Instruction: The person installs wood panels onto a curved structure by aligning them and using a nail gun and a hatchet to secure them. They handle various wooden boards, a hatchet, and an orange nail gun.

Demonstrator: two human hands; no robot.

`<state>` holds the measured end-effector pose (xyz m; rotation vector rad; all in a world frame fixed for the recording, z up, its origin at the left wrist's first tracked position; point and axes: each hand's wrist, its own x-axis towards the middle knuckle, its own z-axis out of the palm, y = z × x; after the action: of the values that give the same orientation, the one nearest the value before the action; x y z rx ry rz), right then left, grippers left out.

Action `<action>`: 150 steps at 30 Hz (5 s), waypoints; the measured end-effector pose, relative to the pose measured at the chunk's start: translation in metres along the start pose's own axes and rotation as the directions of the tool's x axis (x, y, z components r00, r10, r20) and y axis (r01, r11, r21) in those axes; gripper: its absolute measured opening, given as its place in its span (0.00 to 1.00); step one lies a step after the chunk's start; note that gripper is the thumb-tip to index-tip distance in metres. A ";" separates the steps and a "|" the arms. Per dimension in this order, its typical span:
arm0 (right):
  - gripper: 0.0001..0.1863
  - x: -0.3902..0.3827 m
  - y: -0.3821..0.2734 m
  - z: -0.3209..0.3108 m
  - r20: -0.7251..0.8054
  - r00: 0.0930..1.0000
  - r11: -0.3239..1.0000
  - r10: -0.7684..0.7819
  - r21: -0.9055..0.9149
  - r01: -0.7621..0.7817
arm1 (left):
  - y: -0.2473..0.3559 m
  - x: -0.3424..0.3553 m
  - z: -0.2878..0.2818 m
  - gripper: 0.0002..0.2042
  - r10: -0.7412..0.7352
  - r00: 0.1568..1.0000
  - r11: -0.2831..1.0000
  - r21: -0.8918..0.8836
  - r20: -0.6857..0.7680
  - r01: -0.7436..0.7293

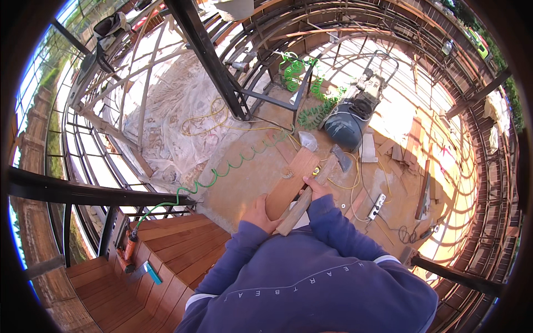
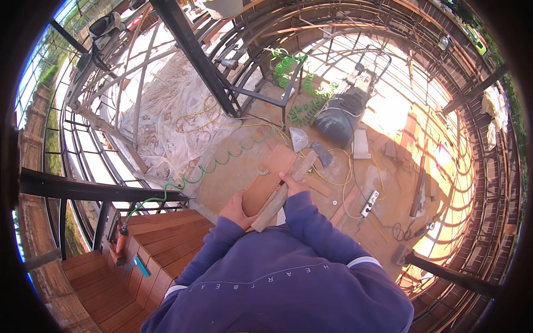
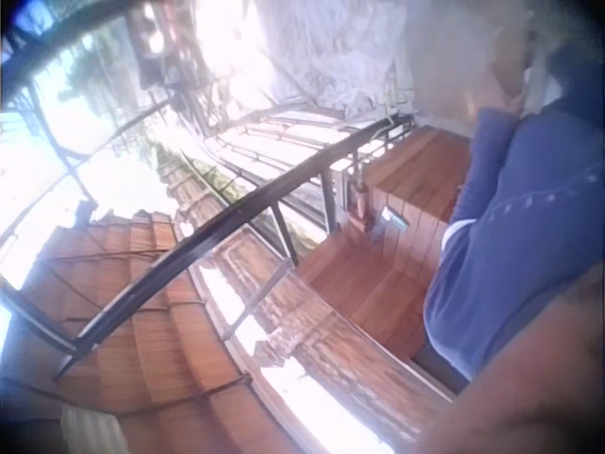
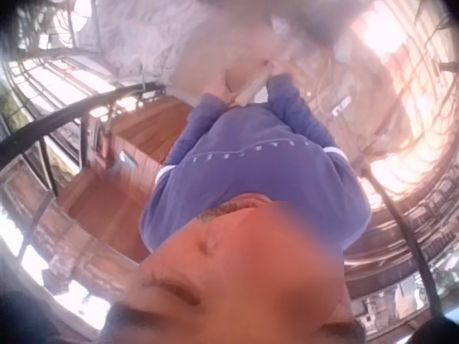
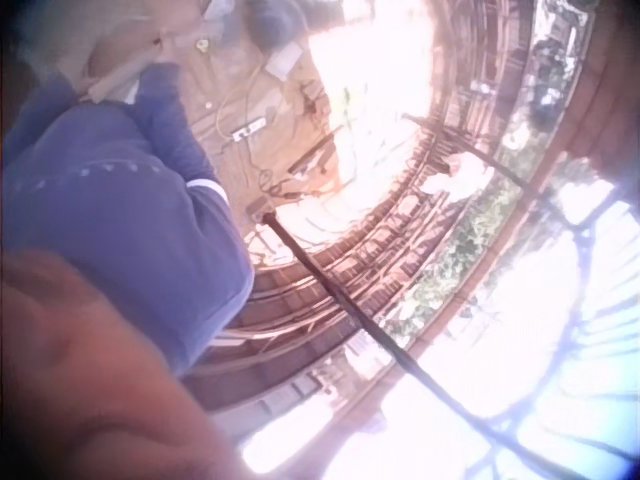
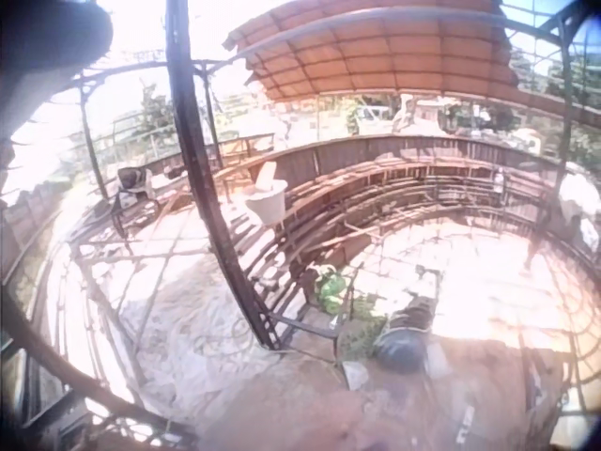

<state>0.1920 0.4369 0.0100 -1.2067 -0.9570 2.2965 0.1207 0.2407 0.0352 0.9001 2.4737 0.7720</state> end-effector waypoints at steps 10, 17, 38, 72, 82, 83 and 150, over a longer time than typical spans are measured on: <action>0.16 0.173 -0.038 -0.082 -0.148 0.979 0.953 -0.143 -0.289 0.095 | -0.033 0.253 0.084 0.37 0.033 0.983 0.982 0.175 0.182 -0.065; 0.17 0.280 0.013 -0.149 -0.139 0.988 0.641 -0.070 -0.765 -0.062 | -0.093 0.428 0.185 0.37 -0.150 0.970 0.976 0.184 0.191 0.115; 0.19 0.481 0.014 -0.084 0.562 0.702 -0.244 -0.438 -0.826 0.508 | -0.173 0.523 0.242 0.34 0.089 0.995 0.982 0.163 0.047 -0.095; 0.17 0.511 -0.022 -0.024 0.619 0.706 -0.404 -0.344 -0.776 0.484 | -0.169 0.534 0.227 0.37 -0.011 0.975 0.982 0.186 0.222 -0.031; 0.18 0.528 -0.015 -0.045 0.588 0.790 -0.487 -0.171 -0.748 0.451 | -0.171 0.538 0.230 0.36 0.054 0.980 0.977 0.190 0.190 -0.091; 0.17 0.519 -0.016 -0.037 0.608 0.743 -0.432 -0.280 -0.771 0.468 | -0.173 0.538 0.227 0.36 0.059 0.980 0.977 0.190 0.188 -0.095; 0.12 0.482 0.077 -0.077 0.194 0.825 0.686 -0.530 -0.474 0.552 | -0.209 0.558 0.247 0.44 0.204 0.949 0.973 -0.162 0.242 -0.167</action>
<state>-0.0166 0.7013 -0.3524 -0.8689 -1.7542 1.6332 -0.2441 0.5746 -0.3794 1.1167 2.1044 0.8206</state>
